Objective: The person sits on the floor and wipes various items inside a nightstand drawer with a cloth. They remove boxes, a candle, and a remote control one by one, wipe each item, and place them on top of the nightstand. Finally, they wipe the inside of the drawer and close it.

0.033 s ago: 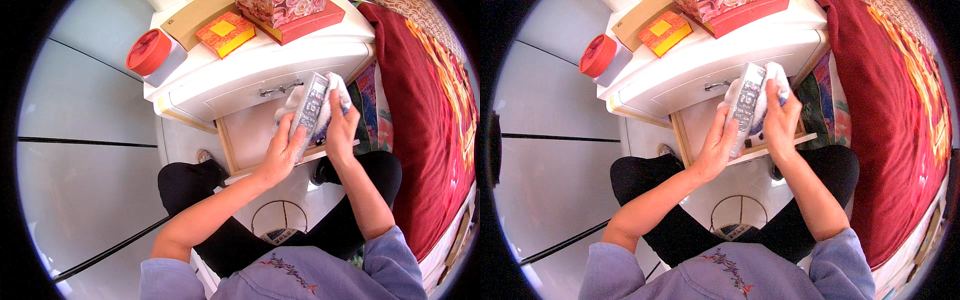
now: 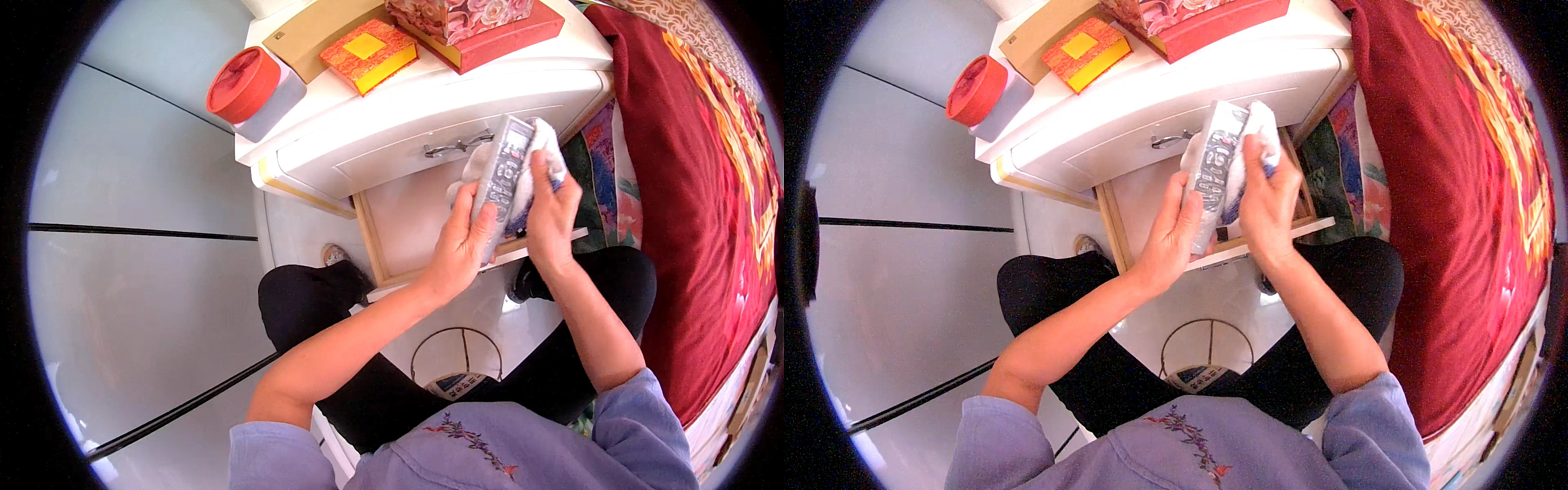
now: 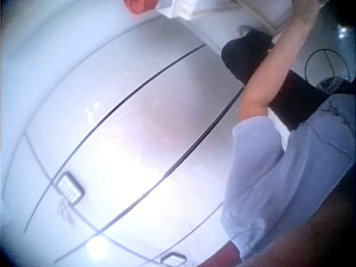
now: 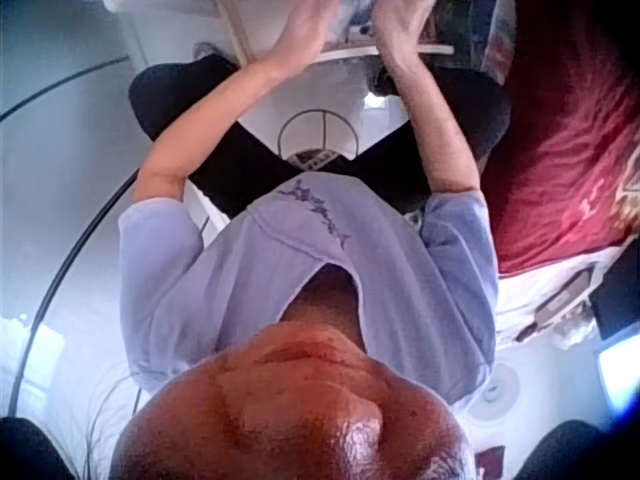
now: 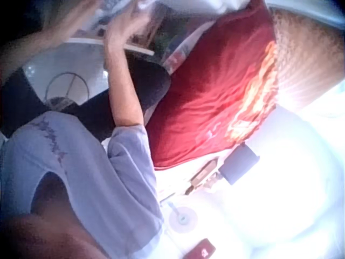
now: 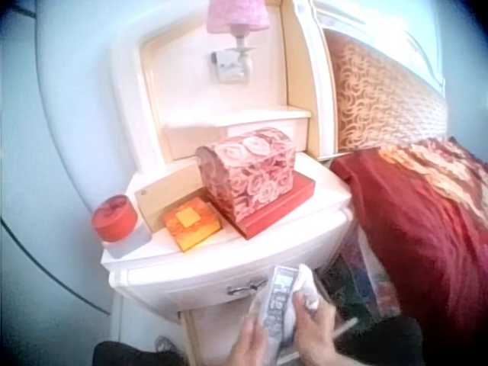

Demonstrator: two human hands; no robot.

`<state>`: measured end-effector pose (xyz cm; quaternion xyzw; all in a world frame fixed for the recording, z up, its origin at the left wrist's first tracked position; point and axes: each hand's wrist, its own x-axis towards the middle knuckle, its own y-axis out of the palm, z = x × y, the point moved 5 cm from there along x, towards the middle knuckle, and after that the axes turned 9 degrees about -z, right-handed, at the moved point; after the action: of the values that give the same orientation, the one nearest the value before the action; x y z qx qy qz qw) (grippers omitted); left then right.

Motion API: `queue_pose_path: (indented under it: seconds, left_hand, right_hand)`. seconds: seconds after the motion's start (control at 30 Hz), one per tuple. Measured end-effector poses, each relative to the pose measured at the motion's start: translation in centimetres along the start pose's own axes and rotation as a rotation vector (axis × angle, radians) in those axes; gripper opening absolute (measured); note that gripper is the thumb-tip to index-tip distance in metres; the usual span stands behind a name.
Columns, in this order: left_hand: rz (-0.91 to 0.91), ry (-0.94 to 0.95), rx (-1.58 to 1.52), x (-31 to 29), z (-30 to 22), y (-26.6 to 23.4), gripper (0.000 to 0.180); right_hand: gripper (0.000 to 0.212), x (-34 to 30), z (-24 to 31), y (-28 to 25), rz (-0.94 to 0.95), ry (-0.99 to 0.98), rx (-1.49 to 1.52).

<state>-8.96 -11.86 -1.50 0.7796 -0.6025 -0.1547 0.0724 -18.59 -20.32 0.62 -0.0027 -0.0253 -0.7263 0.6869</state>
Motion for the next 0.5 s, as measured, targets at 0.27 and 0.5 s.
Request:
queue_pose_path:
  seconds: [0.27, 0.5]
  left_hand:
    - [0.029, -0.058, -0.114, 0.7, -0.3, -1.0, 0.05]
    - [-0.044, -0.243, -0.229, 1.0, 2.5, -2.9, 0.063]
  right_hand:
    - [0.022, -2.3, 2.0, 1.1, 0.078, -0.416, -0.317]
    - [0.048, -7.4, 0.7, 2.2, 0.457, -0.833, -0.479]
